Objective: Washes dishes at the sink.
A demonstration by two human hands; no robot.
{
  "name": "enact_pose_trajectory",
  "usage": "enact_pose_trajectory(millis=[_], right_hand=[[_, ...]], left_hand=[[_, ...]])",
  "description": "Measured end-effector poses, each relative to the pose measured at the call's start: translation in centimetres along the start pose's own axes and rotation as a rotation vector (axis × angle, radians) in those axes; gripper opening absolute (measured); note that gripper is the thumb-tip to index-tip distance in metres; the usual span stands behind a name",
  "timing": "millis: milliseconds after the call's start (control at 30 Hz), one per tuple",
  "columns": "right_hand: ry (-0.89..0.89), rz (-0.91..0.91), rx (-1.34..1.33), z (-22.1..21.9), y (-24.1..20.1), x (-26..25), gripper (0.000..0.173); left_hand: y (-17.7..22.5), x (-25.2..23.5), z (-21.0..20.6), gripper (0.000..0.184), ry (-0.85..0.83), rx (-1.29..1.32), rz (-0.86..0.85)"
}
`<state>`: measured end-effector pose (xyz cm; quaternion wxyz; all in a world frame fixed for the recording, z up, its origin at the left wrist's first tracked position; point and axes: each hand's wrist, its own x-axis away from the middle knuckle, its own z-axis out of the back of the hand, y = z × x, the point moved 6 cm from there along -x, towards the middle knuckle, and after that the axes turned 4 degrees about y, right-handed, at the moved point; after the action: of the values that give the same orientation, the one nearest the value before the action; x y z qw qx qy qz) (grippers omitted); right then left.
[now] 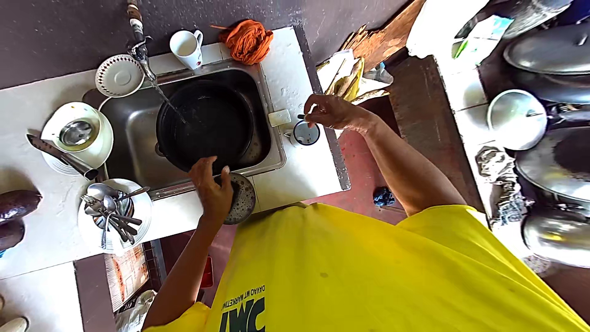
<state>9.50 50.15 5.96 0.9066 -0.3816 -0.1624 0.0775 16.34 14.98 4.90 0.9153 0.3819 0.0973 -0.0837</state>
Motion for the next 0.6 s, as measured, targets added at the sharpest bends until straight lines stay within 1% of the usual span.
enact_pose_trajectory(millis=[33, 100, 167, 200, 233, 267, 333, 367, 467, 533, 600], right_hand=[[0.04, 0.007, -0.074, -0.4, -0.6, -0.1, 0.023], [0.05, 0.04, -0.137, -1.7, -2.4, -0.4, 0.024], [0.001, 0.061, -0.096, -3.0, -4.2, -0.7, 0.023], [-0.023, 0.068, -0.042, -3.4, -4.7, -0.7, 0.022], [-0.037, 0.062, 0.037, -3.5, -4.7, -0.7, 0.021], [-0.043, 0.025, 0.107, -3.3, -4.3, -0.6, 0.023], [0.0, -0.058, 0.178, -2.3, -2.8, 0.0, 0.029], [0.041, -0.079, 0.173, -1.7, -2.0, 0.3, 0.03], [0.19, -0.091, 0.036, -0.3, 0.3, 1.2, 0.024], [0.193, -0.128, -0.079, -0.8, 1.9, 1.4, 0.023], [0.12, -0.157, -0.06, -2.0, 2.8, 1.4, 0.023]], left_hand=[[1.1, -0.8, -1.0, 0.037, -0.036, 0.076, 0.03], [3.2, -2.2, -3.9, 0.037, -0.162, 0.285, 0.157], [4.7, -3.5, -7.5, 0.037, -0.267, 0.523, 0.322], [5.3, -4.0, -9.2, 0.038, -0.32, 0.591, 0.399], [5.8, -4.4, -10.4, 0.04, -0.365, 0.615, 0.431], [6.4, -4.7, -11.2, 0.04, -0.397, 0.596, 0.403], [7.5, -4.7, -11.7, 0.04, -0.458, 0.48, 0.278], [7.9, -4.7, -12.1, 0.042, -0.483, 0.41, 0.207], [9.1, -5.1, -14.6, 0.052, -0.513, 0.24, -0.006], [9.3, -5.1, -16.9, 0.064, -0.527, 0.149, -0.125], [9.2, -4.8, -18.6, 0.077, -0.6, 0.081, -0.14]])
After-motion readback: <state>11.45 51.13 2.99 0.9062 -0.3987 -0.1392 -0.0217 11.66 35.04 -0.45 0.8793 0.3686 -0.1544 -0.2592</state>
